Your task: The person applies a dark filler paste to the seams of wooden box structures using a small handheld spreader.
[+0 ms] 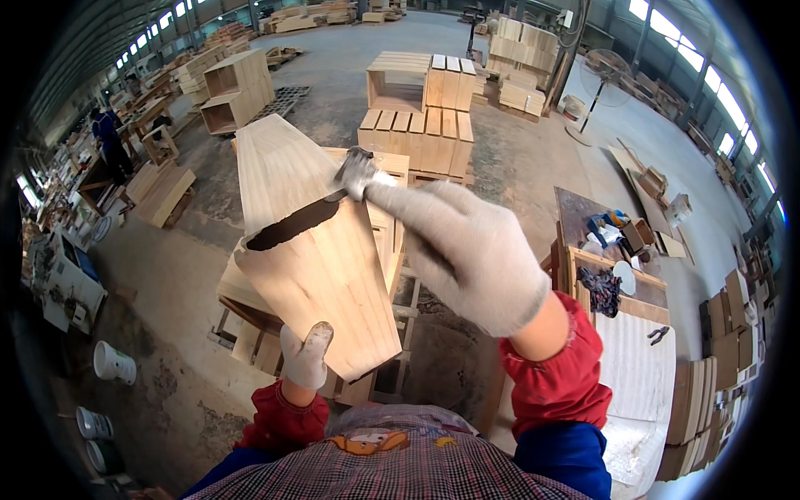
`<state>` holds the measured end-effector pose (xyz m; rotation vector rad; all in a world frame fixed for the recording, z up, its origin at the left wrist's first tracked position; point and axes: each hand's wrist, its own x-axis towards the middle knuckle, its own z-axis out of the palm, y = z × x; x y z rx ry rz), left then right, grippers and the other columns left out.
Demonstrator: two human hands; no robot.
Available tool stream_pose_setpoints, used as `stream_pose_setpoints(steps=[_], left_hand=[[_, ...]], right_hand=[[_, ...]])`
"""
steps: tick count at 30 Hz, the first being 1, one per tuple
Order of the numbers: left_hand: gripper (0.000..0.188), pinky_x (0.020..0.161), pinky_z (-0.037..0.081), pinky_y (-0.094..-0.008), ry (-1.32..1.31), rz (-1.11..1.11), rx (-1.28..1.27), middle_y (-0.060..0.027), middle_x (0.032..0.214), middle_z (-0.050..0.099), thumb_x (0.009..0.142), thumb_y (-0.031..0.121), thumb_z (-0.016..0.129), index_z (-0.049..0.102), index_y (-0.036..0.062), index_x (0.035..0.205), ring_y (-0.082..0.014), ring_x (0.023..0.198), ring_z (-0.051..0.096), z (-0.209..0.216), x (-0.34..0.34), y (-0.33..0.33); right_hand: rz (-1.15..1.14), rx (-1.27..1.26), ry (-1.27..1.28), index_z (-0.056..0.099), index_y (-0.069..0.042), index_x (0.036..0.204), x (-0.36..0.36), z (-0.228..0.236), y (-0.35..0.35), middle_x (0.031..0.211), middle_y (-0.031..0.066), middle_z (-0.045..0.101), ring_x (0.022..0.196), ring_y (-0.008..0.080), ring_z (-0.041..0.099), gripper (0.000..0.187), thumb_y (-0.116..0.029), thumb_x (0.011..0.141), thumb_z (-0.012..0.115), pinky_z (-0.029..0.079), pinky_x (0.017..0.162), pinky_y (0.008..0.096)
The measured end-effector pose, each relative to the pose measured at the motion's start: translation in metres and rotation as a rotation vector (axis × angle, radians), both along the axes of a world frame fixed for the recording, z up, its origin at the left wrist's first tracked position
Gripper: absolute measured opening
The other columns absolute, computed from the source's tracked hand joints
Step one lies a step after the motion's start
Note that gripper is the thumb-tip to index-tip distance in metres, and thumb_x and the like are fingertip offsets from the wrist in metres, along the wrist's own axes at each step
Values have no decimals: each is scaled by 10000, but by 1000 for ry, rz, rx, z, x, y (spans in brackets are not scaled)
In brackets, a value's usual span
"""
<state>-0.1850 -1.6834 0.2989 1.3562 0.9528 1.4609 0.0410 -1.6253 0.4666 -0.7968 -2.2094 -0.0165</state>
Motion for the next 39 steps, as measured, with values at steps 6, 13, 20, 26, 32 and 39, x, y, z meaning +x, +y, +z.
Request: stream_pose_setpoints(steps=[6,13,20,26,32,39], left_hand=[[336,784,509,-276,-36,0,14,-114,1065,663,877,34,523,579,-98,1181,-136,915,625,-1,2,1],[341,762,510,-273,-50,-1,-25,-110,1054,658,866,24,526,578,-101,1178,-135,887,624,-1,1,-3],[322,696,493,-254,-52,57,17,-84,979,652,861,16,503,587,-105,1147,-110,801,596,4,8,0],[321,632,459,-231,-102,54,32,-64,906,639,859,21,497,587,-109,1137,-81,722,554,8,9,0],[337,746,502,-260,-42,33,27,-106,1023,654,870,25,492,573,-106,1170,-126,865,615,7,5,0],[342,841,534,-324,-259,-84,-82,-129,1104,641,891,17,478,538,-98,1207,-178,967,642,14,12,-1]], right_hand=[[18,-23,-330,539,-149,1317,-5,20,-20,873,90,578,732,296,636,575,-77,761,670,526,622,374],[-61,37,-387,574,-133,1280,19,31,-8,961,93,638,774,294,662,499,-48,791,627,547,642,365],[-54,-99,-122,594,-78,1245,15,6,-18,895,138,622,745,331,644,449,-27,800,627,534,647,390],[-80,-132,-97,540,-93,1314,4,-15,-22,913,125,577,759,321,622,539,-43,790,652,522,650,388],[-79,-159,-91,540,-86,1317,-1,-8,-23,898,122,579,755,320,621,563,-35,767,651,519,650,395],[-18,-145,-316,525,-98,1337,-8,13,-39,898,104,573,736,282,635,596,-70,755,652,520,612,360]])
